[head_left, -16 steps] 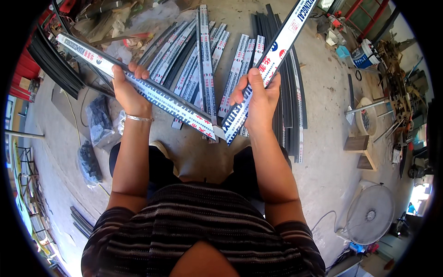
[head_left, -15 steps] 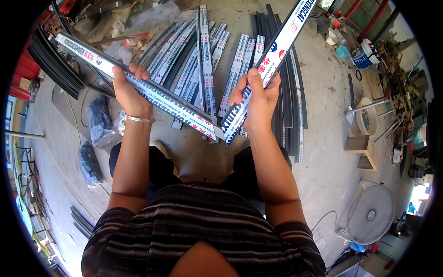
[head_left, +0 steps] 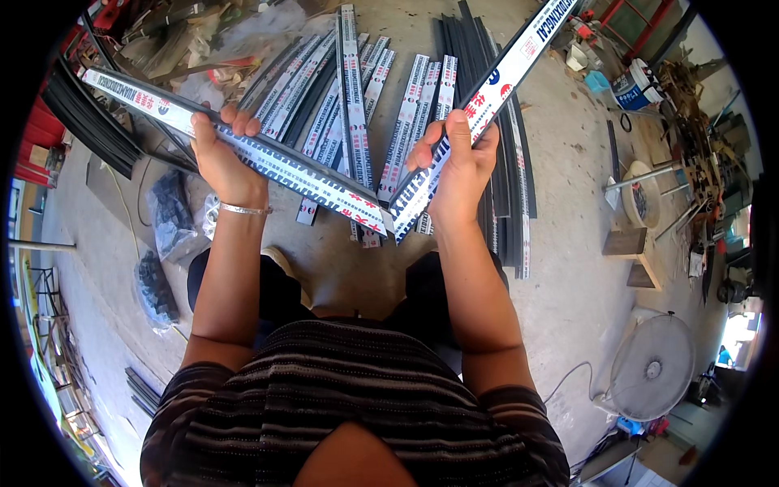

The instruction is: The person organizes various metal pieces on a floor by picking up and placing them into groups, handling several pieces individually and moving a large frame.

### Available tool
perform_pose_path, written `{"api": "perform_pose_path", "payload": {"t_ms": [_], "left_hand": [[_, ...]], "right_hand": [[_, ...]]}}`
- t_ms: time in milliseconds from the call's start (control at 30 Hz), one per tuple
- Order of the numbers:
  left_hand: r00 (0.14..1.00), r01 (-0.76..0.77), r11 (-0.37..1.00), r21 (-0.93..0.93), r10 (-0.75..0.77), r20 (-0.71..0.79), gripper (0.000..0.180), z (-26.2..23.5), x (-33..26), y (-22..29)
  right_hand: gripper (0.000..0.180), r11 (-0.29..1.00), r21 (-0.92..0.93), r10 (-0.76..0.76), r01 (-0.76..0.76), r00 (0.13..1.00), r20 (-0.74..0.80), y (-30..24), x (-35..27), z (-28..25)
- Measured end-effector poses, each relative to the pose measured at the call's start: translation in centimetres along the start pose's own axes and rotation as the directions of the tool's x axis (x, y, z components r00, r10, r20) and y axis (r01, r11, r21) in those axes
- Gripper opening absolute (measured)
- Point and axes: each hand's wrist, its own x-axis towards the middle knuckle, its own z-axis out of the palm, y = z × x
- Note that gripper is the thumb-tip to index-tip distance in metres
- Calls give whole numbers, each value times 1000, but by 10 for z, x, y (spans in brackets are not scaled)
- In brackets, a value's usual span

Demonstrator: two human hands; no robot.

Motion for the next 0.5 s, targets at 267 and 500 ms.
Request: {"api": "perform_pose_path", "payload": {"t_ms": [267,500], "left_hand": [[1000,21,1000,21,-21,4,17,2,-6,-8],[995,-85,977,197,93,-33,17,30,-15,5]], "right_hand": [[22,1000,-21,20,-20,999,36,3,-1,0],[20,1000,6,5,-5,1000,2,5,-2,1]]}}
